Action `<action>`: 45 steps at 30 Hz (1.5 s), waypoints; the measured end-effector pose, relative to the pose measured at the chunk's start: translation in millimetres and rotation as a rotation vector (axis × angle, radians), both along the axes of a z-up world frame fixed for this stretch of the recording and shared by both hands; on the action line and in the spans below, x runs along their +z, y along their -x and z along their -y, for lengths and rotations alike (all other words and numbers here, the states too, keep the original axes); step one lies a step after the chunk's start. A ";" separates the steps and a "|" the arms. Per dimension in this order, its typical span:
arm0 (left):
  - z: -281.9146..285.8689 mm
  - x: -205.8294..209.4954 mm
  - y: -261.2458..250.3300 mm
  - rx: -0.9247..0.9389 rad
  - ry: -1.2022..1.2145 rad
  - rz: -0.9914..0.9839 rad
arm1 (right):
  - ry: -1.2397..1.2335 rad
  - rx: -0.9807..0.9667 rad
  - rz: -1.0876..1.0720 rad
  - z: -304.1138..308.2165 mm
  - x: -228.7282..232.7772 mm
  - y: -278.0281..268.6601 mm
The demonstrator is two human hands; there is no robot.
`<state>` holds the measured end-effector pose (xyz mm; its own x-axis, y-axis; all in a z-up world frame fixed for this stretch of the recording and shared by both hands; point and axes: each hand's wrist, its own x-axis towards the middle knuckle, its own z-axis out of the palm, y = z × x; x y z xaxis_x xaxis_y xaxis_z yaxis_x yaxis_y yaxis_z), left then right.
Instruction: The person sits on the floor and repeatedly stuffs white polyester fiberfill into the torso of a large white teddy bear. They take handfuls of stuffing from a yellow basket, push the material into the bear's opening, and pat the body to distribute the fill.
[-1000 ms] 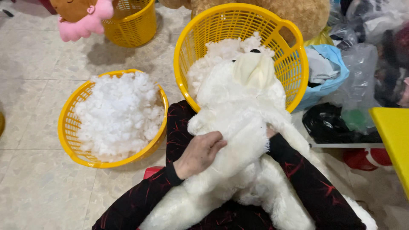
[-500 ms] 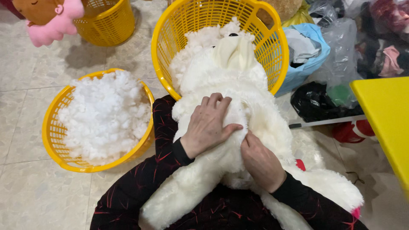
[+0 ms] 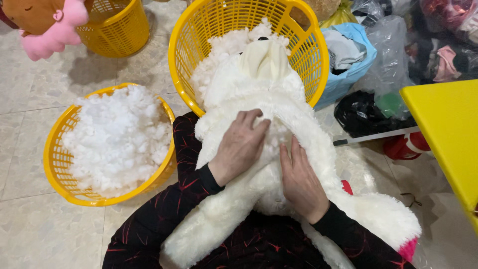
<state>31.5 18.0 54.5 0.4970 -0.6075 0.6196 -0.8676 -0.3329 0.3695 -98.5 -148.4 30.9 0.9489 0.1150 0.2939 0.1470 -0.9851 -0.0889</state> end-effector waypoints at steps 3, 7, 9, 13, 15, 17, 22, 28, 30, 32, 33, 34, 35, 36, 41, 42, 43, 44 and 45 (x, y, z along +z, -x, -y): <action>12.4 -14.5 11.7 -0.171 -0.221 -0.024 | 0.128 -0.058 0.006 -2.4 12.1 1.0; 34.9 -46.1 24.6 -0.066 -0.390 0.283 | 0.199 -0.216 0.154 11.2 25.0 -3.0; 50.6 -62.3 28.1 0.017 -0.400 0.304 | 0.091 -0.283 0.007 31.6 30.3 -15.3; 98.7 -103.6 9.4 -0.073 -0.858 0.209 | -0.260 -0.188 0.074 62.2 27.8 -21.1; 125.1 -133.4 -7.6 -0.063 -0.974 0.289 | -0.412 -0.118 0.083 70.0 23.2 -18.1; 146.6 -165.1 -30.5 0.063 -0.817 0.396 | -0.572 -0.098 0.026 73.5 18.5 -14.3; 189.2 -212.4 -79.4 -0.109 -0.527 0.088 | -0.844 -0.176 -0.240 82.4 15.3 -12.7; 195.9 -214.6 -101.5 -0.217 -0.518 -0.073 | -1.053 -0.008 -0.376 87.0 8.1 1.1; 200.7 -206.7 -108.3 -0.224 -0.504 -0.083 | -1.045 0.107 -0.323 90.4 7.8 3.7; 198.4 -200.0 -111.2 -0.226 -0.488 -0.079 | -1.052 0.137 -0.312 91.2 7.7 3.9; 198.6 -195.3 -114.5 -0.234 -0.479 -0.069 | -1.066 0.101 -0.323 92.1 7.8 1.7; 198.3 -190.4 -118.0 -0.239 -0.471 -0.064 | -1.081 0.066 -0.333 92.9 7.8 -1.1; 196.4 -188.0 -115.7 -0.247 -0.461 -0.069 | -1.079 0.018 -0.317 94.0 7.6 -0.8; 194.2 -184.7 -113.5 -0.253 -0.449 -0.076 | -1.078 -0.029 -0.300 95.0 7.6 -1.0; 156.7 -145.9 -91.0 -0.305 -0.363 -0.059 | -0.928 -0.176 -0.165 90.4 16.1 -6.1; 141.2 -136.0 -80.6 -0.327 -0.298 0.069 | -0.852 -0.181 -0.132 88.2 19.2 -5.7; 125.4 -123.6 -71.1 -0.347 -0.226 0.196 | -0.775 -0.183 -0.097 85.3 23.0 -6.7; 108.6 -110.4 -59.9 -0.352 -0.151 0.339 | -0.701 -0.170 -0.052 81.0 27.2 -7.4; 92.9 -96.5 -48.1 -0.306 -0.328 0.266 | -0.626 -0.156 -0.008 76.3 32.2 -8.8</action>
